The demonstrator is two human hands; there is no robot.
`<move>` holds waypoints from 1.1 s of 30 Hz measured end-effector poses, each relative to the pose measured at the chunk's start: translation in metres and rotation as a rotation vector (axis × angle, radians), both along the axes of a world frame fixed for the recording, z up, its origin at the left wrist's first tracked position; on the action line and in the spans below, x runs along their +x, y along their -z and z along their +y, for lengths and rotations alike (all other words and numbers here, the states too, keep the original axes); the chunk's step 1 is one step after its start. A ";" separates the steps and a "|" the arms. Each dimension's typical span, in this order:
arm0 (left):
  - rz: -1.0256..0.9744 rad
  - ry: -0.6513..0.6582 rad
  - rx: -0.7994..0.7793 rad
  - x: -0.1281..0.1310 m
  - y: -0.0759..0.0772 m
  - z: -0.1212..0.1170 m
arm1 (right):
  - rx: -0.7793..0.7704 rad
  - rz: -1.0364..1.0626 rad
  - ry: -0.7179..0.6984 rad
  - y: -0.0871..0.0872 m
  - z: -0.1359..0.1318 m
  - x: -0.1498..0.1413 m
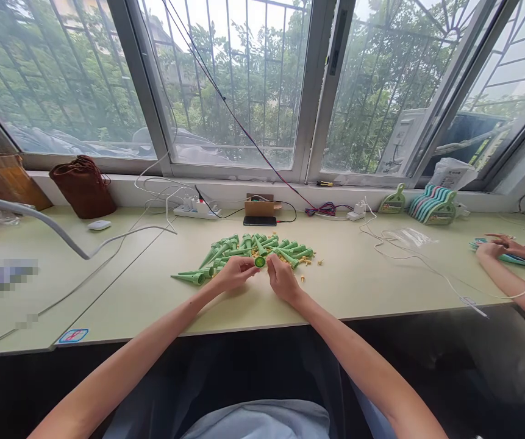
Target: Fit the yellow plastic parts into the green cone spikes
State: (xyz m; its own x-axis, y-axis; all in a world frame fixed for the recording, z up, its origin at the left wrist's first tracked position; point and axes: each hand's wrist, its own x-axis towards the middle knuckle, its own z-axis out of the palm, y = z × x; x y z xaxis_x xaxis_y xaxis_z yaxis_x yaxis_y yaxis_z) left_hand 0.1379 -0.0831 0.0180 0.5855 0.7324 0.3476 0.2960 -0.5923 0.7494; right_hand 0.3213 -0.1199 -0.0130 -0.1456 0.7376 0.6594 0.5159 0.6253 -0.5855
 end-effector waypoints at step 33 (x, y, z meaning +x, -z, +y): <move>-0.104 0.101 -0.294 -0.005 -0.008 -0.004 | 0.019 -0.041 -0.056 0.001 0.003 0.002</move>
State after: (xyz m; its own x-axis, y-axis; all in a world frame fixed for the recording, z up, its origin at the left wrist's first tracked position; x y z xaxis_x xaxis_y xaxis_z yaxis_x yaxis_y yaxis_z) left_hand 0.1334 -0.0866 0.0265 0.6325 0.7506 0.1915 0.1599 -0.3684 0.9158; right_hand 0.3232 -0.1172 -0.0145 -0.2130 0.7150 0.6659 0.5032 0.6645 -0.5525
